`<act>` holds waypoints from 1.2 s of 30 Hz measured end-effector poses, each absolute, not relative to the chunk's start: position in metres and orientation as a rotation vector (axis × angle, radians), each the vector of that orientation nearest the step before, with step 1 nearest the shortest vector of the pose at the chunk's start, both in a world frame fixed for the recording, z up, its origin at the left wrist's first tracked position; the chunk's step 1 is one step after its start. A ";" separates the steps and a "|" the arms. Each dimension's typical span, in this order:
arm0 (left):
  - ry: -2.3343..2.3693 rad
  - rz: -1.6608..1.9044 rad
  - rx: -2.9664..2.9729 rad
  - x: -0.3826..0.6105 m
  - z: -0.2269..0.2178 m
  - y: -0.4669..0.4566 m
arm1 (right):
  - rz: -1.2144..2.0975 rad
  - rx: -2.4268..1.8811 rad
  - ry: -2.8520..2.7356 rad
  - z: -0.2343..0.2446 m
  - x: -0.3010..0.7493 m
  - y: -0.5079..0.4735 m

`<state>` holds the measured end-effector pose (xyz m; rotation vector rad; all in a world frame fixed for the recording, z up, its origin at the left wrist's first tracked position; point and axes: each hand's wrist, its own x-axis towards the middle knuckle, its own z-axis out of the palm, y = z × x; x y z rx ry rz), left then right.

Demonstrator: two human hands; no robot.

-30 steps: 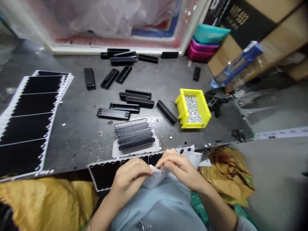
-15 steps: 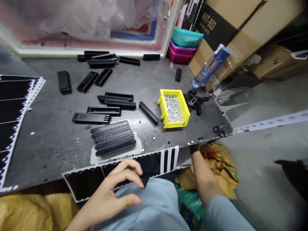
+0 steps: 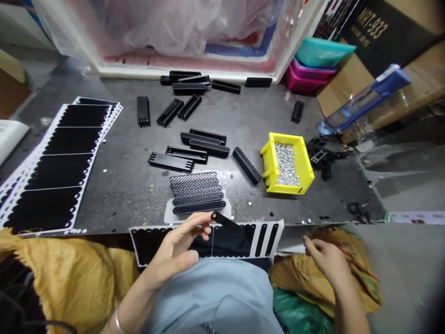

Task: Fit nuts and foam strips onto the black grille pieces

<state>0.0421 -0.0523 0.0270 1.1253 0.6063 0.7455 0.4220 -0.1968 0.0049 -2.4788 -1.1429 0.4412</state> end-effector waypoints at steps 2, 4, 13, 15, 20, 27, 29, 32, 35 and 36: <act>0.596 0.733 1.120 0.042 0.026 -0.051 | 0.360 -2.343 -1.084 0.022 0.400 -0.196; 0.580 0.754 1.118 0.041 0.026 -0.053 | 0.264 -2.018 -1.155 0.041 0.364 -0.175; 1.230 1.003 1.640 0.011 0.023 -0.059 | 0.549 -1.014 -2.010 0.045 0.243 -0.035; 1.541 1.096 1.764 0.006 0.018 -0.050 | 0.513 -1.004 -2.079 0.034 0.240 -0.019; 1.634 0.896 1.803 0.008 0.011 -0.019 | 0.498 -1.014 -2.166 0.022 0.231 0.002; 1.595 0.825 1.673 0.013 0.012 -0.006 | 0.565 -1.049 -2.177 0.025 0.230 0.001; 1.589 0.819 1.652 0.012 0.011 -0.005 | 0.578 -1.045 -2.178 0.025 0.232 0.000; 1.589 0.820 1.636 0.011 0.011 -0.005 | 0.582 -1.042 -2.170 0.025 0.234 0.000; 1.584 0.826 1.630 0.012 0.010 -0.004 | 0.572 -1.042 -2.168 0.024 0.233 0.001; 1.582 0.828 1.634 0.012 0.010 -0.004 | 0.563 -1.042 -2.173 0.024 0.232 0.001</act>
